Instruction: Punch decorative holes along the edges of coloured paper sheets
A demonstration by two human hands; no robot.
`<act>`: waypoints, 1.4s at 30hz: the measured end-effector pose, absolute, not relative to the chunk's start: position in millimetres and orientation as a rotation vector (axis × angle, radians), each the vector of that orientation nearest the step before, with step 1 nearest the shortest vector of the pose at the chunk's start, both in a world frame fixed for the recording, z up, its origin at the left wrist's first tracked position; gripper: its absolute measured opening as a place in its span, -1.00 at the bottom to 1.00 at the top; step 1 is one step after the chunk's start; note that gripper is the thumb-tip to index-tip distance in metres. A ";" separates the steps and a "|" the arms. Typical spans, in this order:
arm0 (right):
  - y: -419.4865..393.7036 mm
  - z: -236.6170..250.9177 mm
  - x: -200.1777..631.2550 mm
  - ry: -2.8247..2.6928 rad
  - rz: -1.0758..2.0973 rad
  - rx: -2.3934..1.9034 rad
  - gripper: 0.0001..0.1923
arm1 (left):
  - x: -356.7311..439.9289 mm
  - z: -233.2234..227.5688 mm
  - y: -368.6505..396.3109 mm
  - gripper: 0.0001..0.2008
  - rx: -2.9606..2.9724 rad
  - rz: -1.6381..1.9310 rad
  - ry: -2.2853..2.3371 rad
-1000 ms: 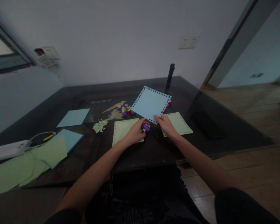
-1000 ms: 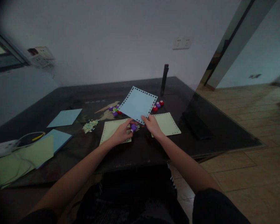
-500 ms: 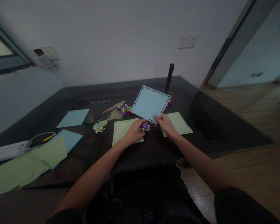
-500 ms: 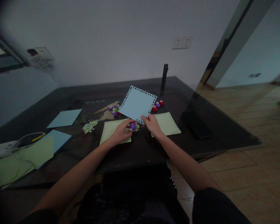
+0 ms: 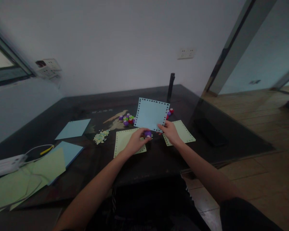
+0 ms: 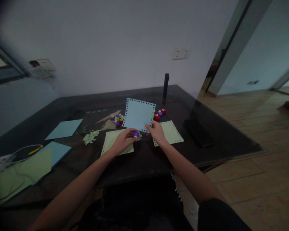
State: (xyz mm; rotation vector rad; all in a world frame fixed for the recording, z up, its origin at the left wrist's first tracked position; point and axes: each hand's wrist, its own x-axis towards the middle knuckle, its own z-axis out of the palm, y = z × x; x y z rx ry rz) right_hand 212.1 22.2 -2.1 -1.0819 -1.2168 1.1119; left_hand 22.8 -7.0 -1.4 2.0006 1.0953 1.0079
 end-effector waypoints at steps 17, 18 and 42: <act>34.2 35.4 264.1 -0.847 0.990 -0.927 -0.62 | 26.0 8.7 -8.0 -0.57 1.291 0.995 0.975; 35.0 36.8 268.4 -0.833 0.982 -0.920 -0.62 | 26.7 9.0 -7.8 -0.57 1.311 0.984 0.978; 33.4 13.0 311.9 -0.822 0.903 -1.049 -0.62 | 92.5 6.1 105.1 -0.77 2.083 0.913 1.489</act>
